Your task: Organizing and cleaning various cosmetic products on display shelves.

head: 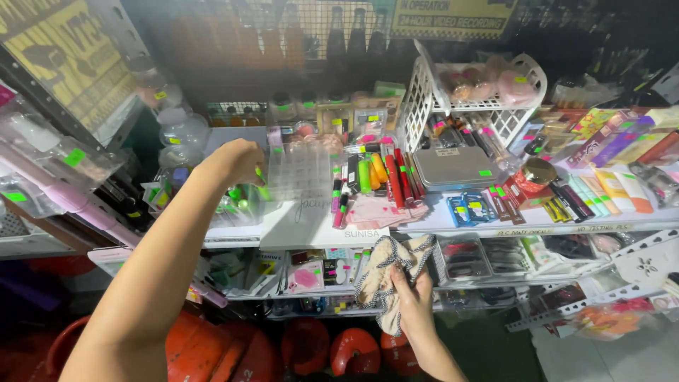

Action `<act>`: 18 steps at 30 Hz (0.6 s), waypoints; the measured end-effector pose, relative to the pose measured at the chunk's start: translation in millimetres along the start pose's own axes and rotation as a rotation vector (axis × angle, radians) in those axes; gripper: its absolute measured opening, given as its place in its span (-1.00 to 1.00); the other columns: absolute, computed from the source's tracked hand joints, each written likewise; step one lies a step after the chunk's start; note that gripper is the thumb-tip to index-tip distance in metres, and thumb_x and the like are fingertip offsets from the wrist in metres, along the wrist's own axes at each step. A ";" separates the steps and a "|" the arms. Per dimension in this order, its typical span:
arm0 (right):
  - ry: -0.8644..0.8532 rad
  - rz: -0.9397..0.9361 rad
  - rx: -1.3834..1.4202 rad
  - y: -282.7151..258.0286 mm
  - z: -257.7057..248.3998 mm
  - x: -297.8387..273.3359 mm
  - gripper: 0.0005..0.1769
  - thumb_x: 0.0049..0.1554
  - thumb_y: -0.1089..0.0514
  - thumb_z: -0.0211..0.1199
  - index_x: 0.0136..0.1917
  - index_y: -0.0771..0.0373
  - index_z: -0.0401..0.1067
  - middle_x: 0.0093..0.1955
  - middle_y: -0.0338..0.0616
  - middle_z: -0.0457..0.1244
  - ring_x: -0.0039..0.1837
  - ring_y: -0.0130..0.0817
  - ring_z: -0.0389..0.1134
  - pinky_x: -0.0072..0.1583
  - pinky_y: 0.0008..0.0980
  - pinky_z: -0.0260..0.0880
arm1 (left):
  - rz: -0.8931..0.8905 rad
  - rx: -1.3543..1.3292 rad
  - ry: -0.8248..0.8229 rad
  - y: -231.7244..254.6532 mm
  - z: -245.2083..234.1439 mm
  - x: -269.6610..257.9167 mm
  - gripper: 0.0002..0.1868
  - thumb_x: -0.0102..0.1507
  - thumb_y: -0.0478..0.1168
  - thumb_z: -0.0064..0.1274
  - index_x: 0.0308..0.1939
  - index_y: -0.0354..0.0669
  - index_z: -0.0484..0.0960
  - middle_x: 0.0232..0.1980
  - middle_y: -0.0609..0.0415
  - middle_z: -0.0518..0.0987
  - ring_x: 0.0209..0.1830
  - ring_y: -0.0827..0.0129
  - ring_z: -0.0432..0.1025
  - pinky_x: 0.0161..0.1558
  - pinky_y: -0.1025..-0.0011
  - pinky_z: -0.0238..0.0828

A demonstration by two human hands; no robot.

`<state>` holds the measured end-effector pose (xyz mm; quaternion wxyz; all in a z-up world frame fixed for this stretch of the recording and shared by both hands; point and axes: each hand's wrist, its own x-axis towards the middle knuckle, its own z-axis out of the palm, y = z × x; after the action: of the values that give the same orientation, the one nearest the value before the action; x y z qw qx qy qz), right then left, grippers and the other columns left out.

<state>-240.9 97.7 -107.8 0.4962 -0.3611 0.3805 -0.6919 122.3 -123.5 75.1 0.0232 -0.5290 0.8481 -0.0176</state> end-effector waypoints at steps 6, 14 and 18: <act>-0.046 -0.039 -0.043 -8.6 9.6 -1.3 -0.62 0.22 0.18 0.30 0.26 0.37 0.40 0.09 -0.17 0.34 0.10 -0.43 0.32 0.18 -0.37 0.32 | 0.028 0.019 0.232 3.7 -20.2 -12.6 -0.75 -0.03 -0.18 0.40 -0.27 -0.04 0.80 -0.26 -0.03 0.70 -0.23 0.06 0.57 -0.10 0.18 0.51; -0.005 0.008 0.001 13.9 -21.0 -1.5 -0.64 0.24 0.20 0.29 0.26 0.40 0.41 0.08 -0.14 0.35 0.10 -0.42 0.33 0.17 -0.35 0.33 | 0.344 -0.291 0.423 124.0 -77.2 41.9 -0.66 0.05 -0.15 0.41 -0.16 -0.18 0.72 -0.19 -0.01 0.71 -0.21 0.15 0.59 -0.12 0.22 0.52; 0.023 -0.004 -0.026 -14.4 -12.5 -6.8 -0.63 0.21 0.20 0.27 0.25 0.39 0.42 0.09 -0.12 0.37 0.09 -0.40 0.35 0.17 -0.34 0.35 | 0.383 -0.445 0.286 167.0 -11.5 119.2 -0.63 -0.02 -0.16 0.40 -0.15 -0.11 0.76 -0.17 0.02 0.72 -0.16 0.18 0.62 -0.09 0.23 0.54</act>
<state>-256.1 109.4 -101.6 0.4857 -0.3602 0.3944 -0.6920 -80.4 -157.0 75.0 -0.2093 -0.3439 0.9101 0.0985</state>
